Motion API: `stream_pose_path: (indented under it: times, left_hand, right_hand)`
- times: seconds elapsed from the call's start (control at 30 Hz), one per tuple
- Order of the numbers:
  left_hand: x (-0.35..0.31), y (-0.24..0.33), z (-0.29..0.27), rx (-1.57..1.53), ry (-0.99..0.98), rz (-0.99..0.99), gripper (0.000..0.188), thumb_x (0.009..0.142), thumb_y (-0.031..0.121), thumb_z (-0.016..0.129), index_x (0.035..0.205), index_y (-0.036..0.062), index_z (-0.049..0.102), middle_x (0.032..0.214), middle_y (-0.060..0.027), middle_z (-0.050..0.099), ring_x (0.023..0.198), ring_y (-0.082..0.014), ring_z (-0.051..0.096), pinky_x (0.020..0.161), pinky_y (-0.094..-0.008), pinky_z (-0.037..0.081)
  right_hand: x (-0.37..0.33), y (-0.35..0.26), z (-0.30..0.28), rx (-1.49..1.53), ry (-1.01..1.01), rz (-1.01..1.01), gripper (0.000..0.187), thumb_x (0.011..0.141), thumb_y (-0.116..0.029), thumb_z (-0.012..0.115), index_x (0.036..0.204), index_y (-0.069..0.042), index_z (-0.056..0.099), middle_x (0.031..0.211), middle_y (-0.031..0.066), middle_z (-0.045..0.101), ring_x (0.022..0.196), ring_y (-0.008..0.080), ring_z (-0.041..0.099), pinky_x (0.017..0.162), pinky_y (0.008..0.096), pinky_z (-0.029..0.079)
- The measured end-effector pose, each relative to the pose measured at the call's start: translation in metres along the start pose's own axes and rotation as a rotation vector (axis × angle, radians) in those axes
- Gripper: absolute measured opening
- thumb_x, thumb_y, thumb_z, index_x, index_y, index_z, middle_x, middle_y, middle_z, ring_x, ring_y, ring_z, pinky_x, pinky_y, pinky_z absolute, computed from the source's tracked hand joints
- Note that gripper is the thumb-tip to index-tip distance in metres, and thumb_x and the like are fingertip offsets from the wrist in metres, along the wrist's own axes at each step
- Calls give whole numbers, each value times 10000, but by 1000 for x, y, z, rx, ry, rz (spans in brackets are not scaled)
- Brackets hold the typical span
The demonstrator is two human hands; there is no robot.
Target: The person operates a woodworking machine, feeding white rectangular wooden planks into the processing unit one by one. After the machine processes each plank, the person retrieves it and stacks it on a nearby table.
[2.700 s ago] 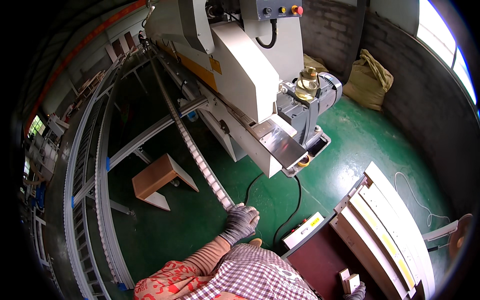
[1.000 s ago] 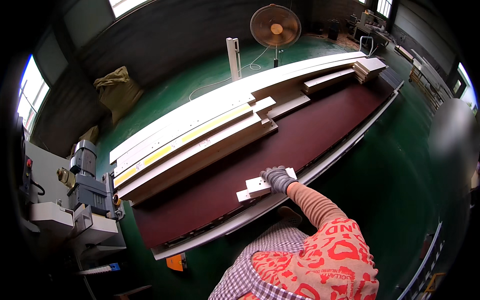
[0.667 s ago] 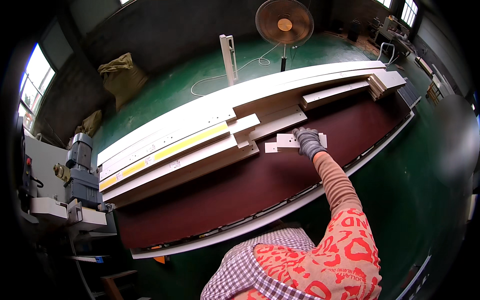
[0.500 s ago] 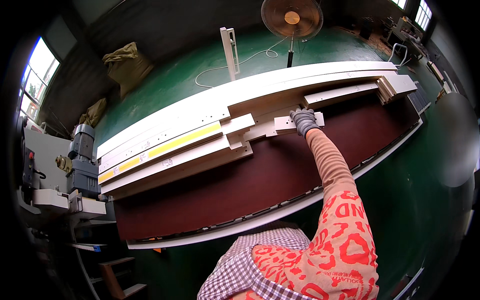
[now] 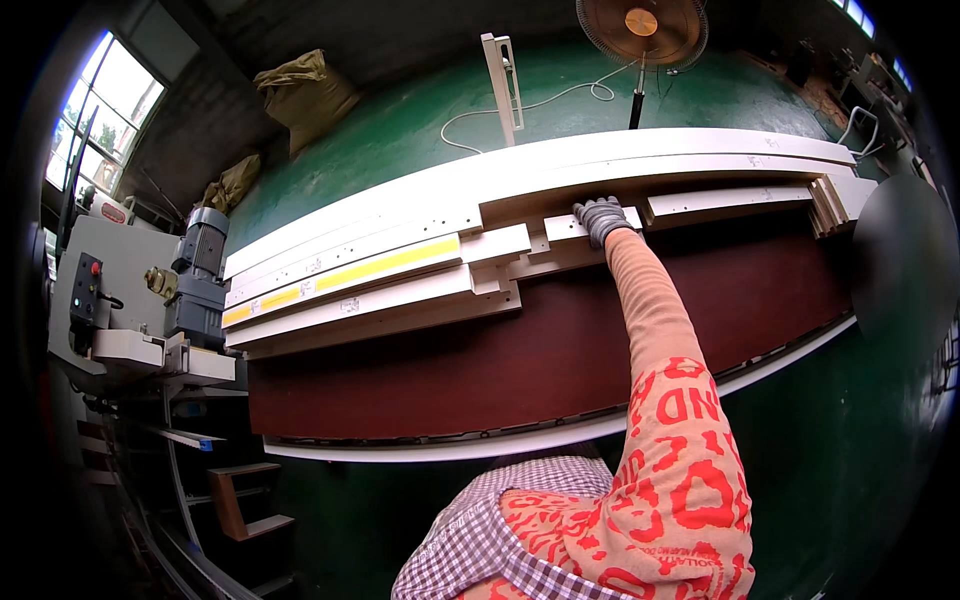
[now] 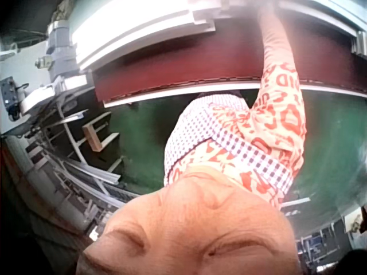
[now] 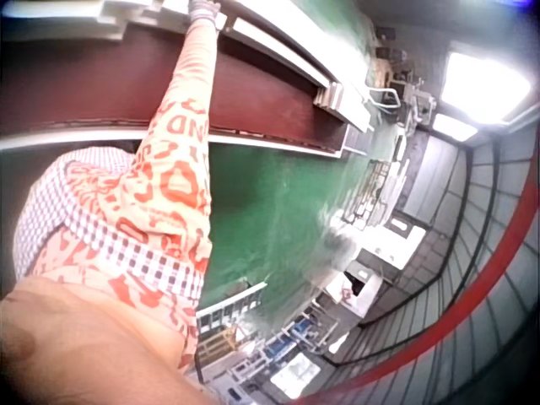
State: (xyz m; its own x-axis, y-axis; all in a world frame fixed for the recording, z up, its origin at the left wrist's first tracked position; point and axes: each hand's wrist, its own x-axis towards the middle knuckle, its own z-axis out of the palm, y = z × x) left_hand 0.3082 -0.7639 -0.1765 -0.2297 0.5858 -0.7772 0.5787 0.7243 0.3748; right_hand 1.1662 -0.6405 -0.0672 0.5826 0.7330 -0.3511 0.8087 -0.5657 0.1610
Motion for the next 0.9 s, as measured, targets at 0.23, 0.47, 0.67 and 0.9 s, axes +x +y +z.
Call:
stream_pose_path:
  times: [0.23,0.47,0.67,0.9]
  left_hand:
    - [3,-3,37,51,-112,-11,411,898,134,658,1274,-3,564,1138,-125,656,1031,-198,633,945,-308,494]
    - [24,-70,31,71,-162,44,415,903,164,659,1272,-2,568,1152,-137,661,1045,-210,639,948,-316,497]
    - [39,-61,-13,-8,-97,94,450,920,263,645,1282,6,572,1208,-169,654,1098,-245,637,970,-340,493]
    - [103,-225,2,-581,-12,-48,516,883,396,638,1247,32,611,1212,-175,653,1155,-292,611,994,-362,472]
  right_hand:
    - [-71,-33,21,98,553,147,881,691,-280,814,1451,-147,387,1436,143,455,1358,332,392,1128,471,283]
    - [-213,-241,79,662,713,-270,221,781,-83,645,1003,-86,647,968,137,663,902,346,629,810,444,502]
    - [-219,-401,46,581,551,-1008,340,745,-177,705,1063,-84,632,1097,150,650,1003,351,618,884,471,488]
    - [-183,-546,17,334,78,-674,911,785,-536,675,1462,-34,331,1522,274,254,1429,424,191,1162,519,139]
